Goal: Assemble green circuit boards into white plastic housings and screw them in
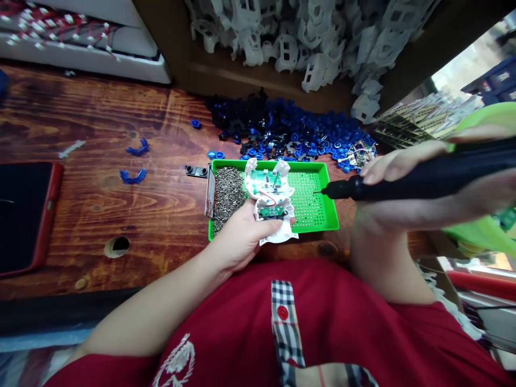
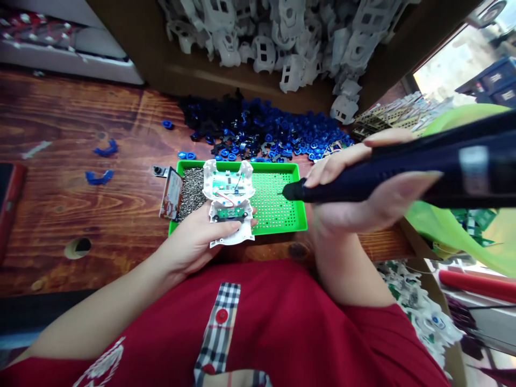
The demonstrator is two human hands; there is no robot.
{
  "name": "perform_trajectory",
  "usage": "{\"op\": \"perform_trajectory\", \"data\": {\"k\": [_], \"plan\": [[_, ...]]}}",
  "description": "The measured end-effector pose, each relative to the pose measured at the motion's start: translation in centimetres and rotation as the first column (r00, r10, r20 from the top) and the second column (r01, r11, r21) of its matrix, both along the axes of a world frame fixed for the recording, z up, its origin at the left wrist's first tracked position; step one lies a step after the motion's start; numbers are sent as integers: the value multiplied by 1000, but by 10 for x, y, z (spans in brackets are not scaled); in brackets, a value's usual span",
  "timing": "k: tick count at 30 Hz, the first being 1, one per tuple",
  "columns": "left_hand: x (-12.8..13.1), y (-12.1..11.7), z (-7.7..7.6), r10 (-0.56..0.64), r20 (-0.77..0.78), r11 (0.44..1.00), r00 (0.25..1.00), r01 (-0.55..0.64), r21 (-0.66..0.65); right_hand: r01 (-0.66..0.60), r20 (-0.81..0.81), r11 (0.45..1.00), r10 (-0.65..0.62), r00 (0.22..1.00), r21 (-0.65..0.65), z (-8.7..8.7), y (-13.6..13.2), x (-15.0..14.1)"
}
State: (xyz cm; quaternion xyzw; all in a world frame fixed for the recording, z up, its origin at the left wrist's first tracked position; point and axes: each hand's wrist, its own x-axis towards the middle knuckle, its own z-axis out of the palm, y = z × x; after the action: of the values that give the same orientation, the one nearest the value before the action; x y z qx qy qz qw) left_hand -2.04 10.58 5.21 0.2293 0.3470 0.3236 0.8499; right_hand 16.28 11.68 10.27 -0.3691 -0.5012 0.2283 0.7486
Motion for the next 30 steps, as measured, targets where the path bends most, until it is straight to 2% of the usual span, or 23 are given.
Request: {"op": "perform_trajectory", "data": {"k": [2, 5, 9, 14, 26, 28, 30], "plan": [[-1, 0, 1, 13, -12, 1000, 1000, -13, -5, 126, -20, 987, -124, 992, 98, -18, 12, 10], [-3, 0, -1, 38, -46, 999, 998, -38, 6, 190, 35, 981, -192, 981, 40, -43, 21, 22], [-4, 0, -5, 24, -70, 999, 997, -21, 37, 218, 57, 975, -221, 974, 52, -57, 22, 24], [-5, -1, -6, 9, -94, 998, 995, -2, 70, 221, 44, 974, -224, 974, 55, -59, 24, 22], [-4, -4, -7, -32, -107, 998, 994, 37, 42, 168, 71, 985, -171, 983, 42, -62, 27, 23], [-3, -4, -9, -32, -88, 999, 996, 35, 37, 180, 54, 982, -183, 982, 62, -58, 26, 22], [-3, -3, -11, -37, -73, 999, 997, 39, 36, 190, 26, 978, -193, 981, 89, -46, 23, 19]]}}
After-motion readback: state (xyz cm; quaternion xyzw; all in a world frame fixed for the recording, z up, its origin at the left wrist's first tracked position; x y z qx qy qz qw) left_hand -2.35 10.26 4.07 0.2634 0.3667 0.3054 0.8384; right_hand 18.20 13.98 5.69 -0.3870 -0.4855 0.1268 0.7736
